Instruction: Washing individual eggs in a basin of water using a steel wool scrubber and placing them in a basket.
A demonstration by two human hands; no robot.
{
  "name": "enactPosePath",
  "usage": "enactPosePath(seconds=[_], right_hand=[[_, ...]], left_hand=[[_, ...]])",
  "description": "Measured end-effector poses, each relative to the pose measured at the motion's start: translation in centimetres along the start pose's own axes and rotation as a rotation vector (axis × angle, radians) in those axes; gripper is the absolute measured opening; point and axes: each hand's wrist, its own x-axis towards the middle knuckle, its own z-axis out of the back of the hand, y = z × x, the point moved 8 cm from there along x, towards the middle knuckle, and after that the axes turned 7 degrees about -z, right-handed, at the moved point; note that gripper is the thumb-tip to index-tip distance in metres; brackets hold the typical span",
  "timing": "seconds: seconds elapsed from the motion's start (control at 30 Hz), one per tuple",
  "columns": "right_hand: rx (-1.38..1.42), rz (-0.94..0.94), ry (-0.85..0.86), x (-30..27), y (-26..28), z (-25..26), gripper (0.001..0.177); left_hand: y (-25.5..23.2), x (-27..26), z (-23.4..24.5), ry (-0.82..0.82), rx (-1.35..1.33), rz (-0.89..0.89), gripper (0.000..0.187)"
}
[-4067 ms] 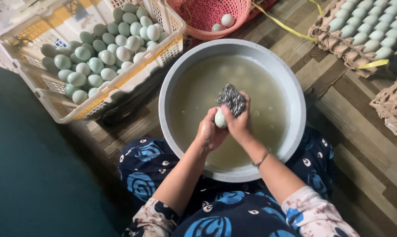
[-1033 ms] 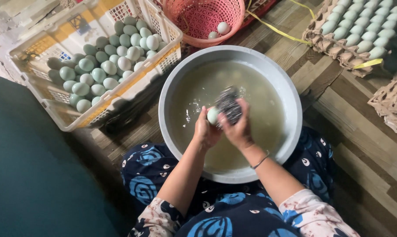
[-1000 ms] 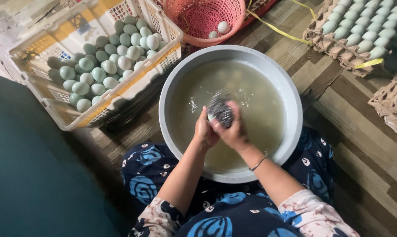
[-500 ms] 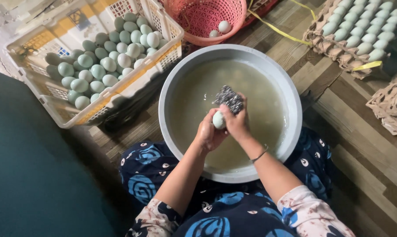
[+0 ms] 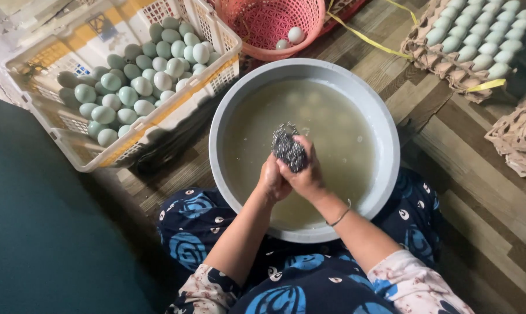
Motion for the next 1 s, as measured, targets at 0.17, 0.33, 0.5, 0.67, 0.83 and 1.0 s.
enactPosePath(seconds=[0.17, 0.33, 0.5, 0.67, 0.83, 1.0], right_hand=[[0.192, -0.121, -0.095, 2.4, -4.7, 1.1, 0.054], [0.06, -0.057, -0.038, 0.6, -0.5, 0.5, 0.071], [0.151, -0.07, -0.109, 1.4, -1.6, 1.1, 0.055], [0.123, -0.069, -0.089, 1.0, -1.1, 0.8, 0.069], [0.114, -0.07, -0.114, 0.9, -0.7, 1.1, 0.069], [0.09, -0.069, -0.116, 1.2, -1.4, 0.9, 0.072]], left_hand=[[1.0, 1.2, 0.8, 0.025, -0.004, -0.007, 0.032], [-1.0, -1.5, -1.7, 0.031, 0.0, -0.052, 0.034], [0.2, 0.0, -0.2, 0.011, -0.013, -0.026, 0.028], [-1.4, -2.9, -2.8, 0.011, -0.046, -0.043, 0.031], [0.2, -0.4, -0.2, 0.014, -0.002, -0.011, 0.028], [-0.5, -1.0, -1.1, 0.058, 0.044, -0.093, 0.032]])
